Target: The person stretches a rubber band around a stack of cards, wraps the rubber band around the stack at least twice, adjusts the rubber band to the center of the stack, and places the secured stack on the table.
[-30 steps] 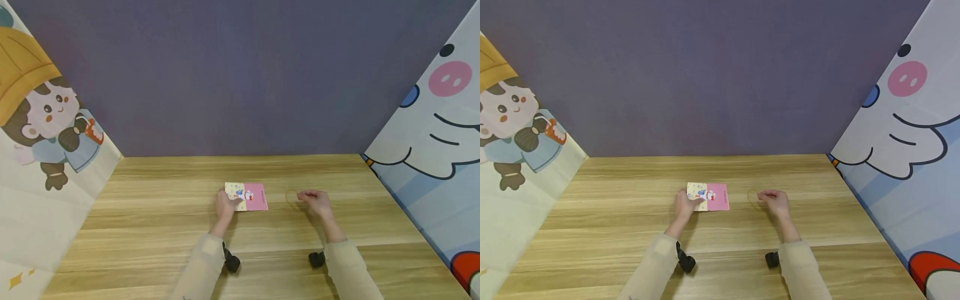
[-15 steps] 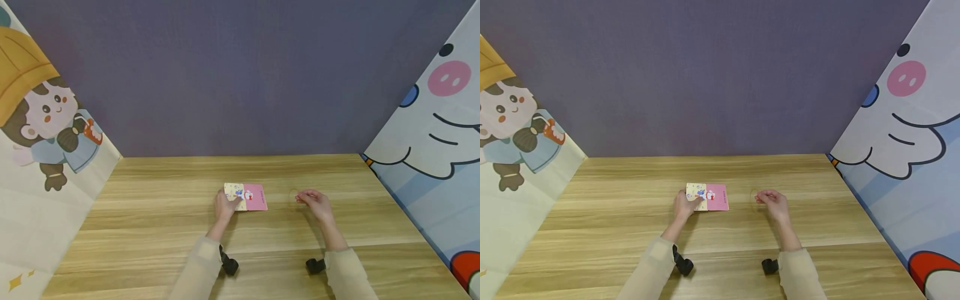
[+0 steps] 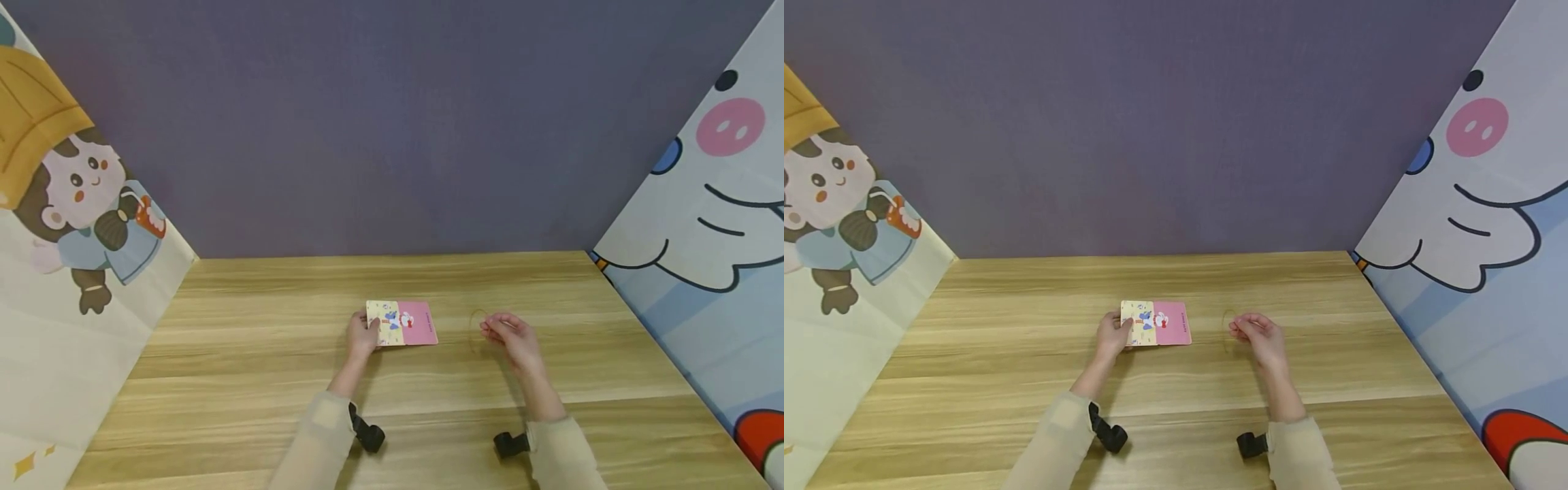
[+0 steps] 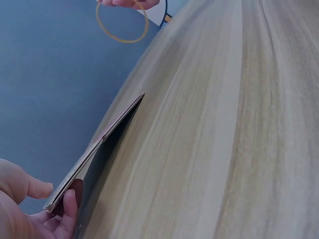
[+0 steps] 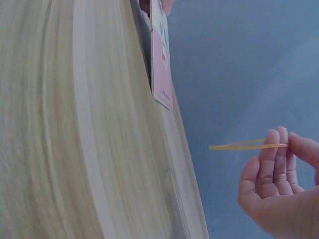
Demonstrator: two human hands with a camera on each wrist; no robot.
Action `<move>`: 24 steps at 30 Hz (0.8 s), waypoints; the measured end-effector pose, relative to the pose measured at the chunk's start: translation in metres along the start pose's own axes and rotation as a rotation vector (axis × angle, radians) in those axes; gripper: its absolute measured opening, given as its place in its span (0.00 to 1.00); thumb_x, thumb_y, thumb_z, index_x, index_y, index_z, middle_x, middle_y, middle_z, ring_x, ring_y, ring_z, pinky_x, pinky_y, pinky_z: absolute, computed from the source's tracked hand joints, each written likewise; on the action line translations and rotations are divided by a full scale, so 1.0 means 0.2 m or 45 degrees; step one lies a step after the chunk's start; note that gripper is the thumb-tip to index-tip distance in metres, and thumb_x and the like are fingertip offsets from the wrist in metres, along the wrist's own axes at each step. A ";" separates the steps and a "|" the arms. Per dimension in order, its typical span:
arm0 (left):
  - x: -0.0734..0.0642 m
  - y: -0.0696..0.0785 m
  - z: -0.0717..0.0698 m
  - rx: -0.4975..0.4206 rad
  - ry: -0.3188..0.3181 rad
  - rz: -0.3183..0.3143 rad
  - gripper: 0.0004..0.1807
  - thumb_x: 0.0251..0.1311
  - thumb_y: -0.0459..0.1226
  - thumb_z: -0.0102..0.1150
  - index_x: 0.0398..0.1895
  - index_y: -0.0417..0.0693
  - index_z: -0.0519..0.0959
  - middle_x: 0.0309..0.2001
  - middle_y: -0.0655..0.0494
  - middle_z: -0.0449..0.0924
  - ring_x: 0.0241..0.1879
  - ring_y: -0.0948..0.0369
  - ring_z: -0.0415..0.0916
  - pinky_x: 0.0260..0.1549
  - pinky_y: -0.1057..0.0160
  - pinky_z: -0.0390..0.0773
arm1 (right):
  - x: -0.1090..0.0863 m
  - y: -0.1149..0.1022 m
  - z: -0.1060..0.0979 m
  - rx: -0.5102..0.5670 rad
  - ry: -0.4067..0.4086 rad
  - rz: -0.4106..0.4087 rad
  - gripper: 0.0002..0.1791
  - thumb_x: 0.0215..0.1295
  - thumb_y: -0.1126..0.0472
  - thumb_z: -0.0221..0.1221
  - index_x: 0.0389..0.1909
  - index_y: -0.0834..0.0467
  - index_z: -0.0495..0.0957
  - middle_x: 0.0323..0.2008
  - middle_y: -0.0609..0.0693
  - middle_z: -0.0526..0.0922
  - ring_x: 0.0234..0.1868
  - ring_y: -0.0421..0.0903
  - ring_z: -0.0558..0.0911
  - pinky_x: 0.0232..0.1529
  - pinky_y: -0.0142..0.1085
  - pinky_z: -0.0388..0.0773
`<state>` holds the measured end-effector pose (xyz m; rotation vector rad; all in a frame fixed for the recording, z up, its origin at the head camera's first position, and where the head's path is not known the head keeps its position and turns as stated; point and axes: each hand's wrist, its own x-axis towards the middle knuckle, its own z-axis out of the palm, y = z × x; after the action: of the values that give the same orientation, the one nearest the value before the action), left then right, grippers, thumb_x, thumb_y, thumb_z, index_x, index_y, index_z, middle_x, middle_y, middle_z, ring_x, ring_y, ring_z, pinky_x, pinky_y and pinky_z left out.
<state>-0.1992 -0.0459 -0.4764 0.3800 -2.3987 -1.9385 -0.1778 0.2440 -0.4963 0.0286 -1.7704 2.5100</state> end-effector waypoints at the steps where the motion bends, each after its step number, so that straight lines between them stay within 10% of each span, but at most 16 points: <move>1: 0.00 0.00 0.00 -0.008 0.000 0.003 0.19 0.56 0.28 0.51 0.50 0.25 0.64 0.36 0.33 0.75 0.28 0.51 0.76 0.19 0.66 0.80 | -0.02 -0.03 0.03 -0.002 -0.023 -0.018 0.05 0.58 0.65 0.57 0.34 0.63 0.75 0.30 0.54 0.82 0.32 0.45 0.81 0.36 0.33 0.81; 10: 0.00 -0.01 0.01 -0.087 -0.021 -0.059 0.21 0.54 0.26 0.53 0.50 0.22 0.64 0.36 0.32 0.75 0.19 0.58 0.73 0.12 0.68 0.78 | -0.16 -0.25 0.26 -0.068 0.133 0.099 0.05 0.60 0.68 0.53 0.27 0.57 0.74 0.24 0.46 0.81 0.28 0.38 0.80 0.33 0.28 0.80; 24: -0.03 -0.01 0.00 -0.185 -0.016 -0.063 0.19 0.53 0.25 0.53 0.48 0.23 0.66 0.41 0.30 0.74 0.22 0.58 0.75 0.14 0.65 0.80 | -0.13 -0.19 0.20 0.102 0.080 0.168 0.02 0.61 0.66 0.53 0.31 0.58 0.74 0.27 0.48 0.82 0.29 0.41 0.80 0.35 0.30 0.80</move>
<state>-0.1938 -0.0447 -0.4781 0.4251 -2.2578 -2.1257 -0.1504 0.2174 -0.4488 -0.1660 -1.7001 2.6394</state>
